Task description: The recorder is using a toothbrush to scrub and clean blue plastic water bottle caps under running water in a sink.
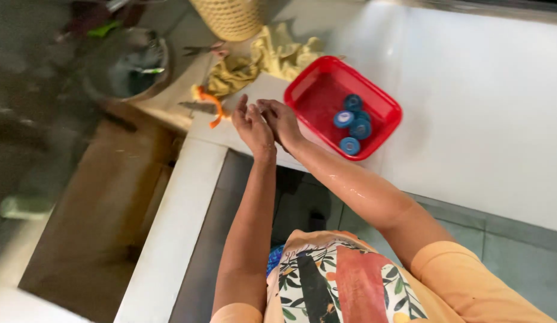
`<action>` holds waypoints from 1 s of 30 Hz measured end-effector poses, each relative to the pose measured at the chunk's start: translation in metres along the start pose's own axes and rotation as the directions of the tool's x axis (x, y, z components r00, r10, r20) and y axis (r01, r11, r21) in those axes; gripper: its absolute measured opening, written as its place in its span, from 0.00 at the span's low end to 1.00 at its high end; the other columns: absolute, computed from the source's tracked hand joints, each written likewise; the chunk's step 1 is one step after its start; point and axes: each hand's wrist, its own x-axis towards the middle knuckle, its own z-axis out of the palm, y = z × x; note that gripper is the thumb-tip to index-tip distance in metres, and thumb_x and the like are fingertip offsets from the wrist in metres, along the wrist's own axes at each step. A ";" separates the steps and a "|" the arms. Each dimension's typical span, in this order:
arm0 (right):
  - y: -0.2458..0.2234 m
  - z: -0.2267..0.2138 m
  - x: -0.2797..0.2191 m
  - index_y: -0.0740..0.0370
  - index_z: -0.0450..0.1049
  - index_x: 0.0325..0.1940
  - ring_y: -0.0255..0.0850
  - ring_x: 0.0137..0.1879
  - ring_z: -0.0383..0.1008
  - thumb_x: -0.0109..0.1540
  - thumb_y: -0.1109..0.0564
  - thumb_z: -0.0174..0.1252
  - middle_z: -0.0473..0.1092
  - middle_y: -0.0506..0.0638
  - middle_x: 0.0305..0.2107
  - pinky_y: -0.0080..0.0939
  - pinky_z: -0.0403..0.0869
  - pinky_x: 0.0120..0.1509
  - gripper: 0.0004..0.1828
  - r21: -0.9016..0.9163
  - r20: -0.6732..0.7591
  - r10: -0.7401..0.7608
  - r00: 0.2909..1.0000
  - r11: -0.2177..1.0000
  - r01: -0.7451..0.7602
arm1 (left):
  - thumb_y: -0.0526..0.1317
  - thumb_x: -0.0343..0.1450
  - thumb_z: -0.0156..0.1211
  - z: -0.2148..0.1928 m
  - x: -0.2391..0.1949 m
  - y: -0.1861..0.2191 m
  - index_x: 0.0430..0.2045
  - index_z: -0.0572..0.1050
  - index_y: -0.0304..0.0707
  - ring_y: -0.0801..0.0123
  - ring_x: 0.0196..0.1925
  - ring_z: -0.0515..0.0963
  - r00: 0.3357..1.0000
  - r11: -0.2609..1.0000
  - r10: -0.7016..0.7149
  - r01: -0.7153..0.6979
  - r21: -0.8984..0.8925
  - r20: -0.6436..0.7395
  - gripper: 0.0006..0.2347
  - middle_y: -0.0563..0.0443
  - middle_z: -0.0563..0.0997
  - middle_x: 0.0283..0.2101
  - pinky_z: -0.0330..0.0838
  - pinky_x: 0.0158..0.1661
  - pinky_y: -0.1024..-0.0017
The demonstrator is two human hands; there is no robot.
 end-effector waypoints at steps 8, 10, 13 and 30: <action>-0.023 0.124 -0.025 0.63 0.81 0.49 0.37 0.44 0.79 0.69 0.52 0.58 0.80 0.52 0.39 0.39 0.76 0.49 0.13 -0.120 0.258 0.022 0.966 0.993 0.010 | 0.37 0.76 0.56 -0.124 0.030 0.016 0.55 0.76 0.39 0.63 0.57 0.76 0.943 0.961 0.082 0.011 0.276 -0.324 0.13 0.47 0.75 0.57 0.69 0.54 0.68; -0.012 0.160 -0.030 0.63 0.80 0.49 0.35 0.45 0.80 0.70 0.53 0.58 0.80 0.51 0.39 0.37 0.76 0.49 0.12 -0.101 0.343 -0.018 0.939 0.993 0.057 | 0.37 0.76 0.57 -0.159 0.037 0.020 0.54 0.78 0.40 0.63 0.57 0.77 0.909 0.952 0.117 0.012 0.306 -0.399 0.13 0.47 0.76 0.57 0.69 0.54 0.68; -0.005 0.213 -0.048 0.64 0.78 0.52 0.29 0.44 0.77 0.70 0.56 0.56 0.80 0.46 0.39 0.33 0.77 0.50 0.11 0.119 0.484 -0.121 0.867 0.990 0.072 | 0.38 0.75 0.58 -0.214 0.040 0.027 0.53 0.77 0.42 0.63 0.56 0.77 0.868 0.954 0.122 0.033 0.300 -0.482 0.12 0.47 0.77 0.56 0.70 0.55 0.66; -0.039 0.430 -0.287 0.68 0.78 0.50 0.27 0.46 0.71 0.73 0.59 0.56 0.76 0.43 0.40 0.31 0.74 0.52 0.09 0.163 0.978 -0.135 0.159 0.970 -0.182 | 0.36 0.73 0.58 -0.499 -0.098 0.112 0.44 0.81 0.47 0.60 0.59 0.78 0.504 0.693 0.454 0.319 0.647 -0.735 0.08 0.52 0.81 0.54 0.72 0.60 0.64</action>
